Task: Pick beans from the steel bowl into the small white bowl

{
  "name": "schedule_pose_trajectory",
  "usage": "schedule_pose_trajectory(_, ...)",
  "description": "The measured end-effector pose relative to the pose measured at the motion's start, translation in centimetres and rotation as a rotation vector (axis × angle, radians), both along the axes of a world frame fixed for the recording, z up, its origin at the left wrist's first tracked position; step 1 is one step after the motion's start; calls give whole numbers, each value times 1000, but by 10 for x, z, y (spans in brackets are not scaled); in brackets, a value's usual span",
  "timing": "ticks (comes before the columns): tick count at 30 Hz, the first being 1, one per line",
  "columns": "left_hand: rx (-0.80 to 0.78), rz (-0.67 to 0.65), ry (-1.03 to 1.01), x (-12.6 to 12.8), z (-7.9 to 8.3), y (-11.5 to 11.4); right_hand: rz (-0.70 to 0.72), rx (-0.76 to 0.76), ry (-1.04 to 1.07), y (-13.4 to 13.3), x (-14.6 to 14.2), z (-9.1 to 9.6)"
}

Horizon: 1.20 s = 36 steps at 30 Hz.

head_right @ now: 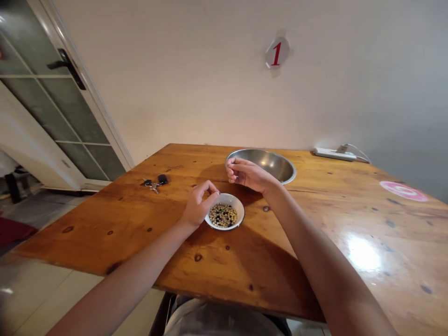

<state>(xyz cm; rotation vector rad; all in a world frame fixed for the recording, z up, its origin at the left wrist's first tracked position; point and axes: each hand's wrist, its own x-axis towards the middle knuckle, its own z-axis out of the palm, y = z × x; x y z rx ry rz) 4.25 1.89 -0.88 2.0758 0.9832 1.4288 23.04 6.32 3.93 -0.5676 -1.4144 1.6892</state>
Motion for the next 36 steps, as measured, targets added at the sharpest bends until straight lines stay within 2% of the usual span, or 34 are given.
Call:
schedule_pose_trajectory(9,6,-19,-17,0,0,1,-150,88,-39,2,-1,0)
schedule_pose_trajectory(17,-17,-17,-18,0,0,1,-159,130,-123,0,-1,2)
schedule_pose_trajectory(36,-51,-22,-34,1,-1,1,-163,117,-107,1,1,2)
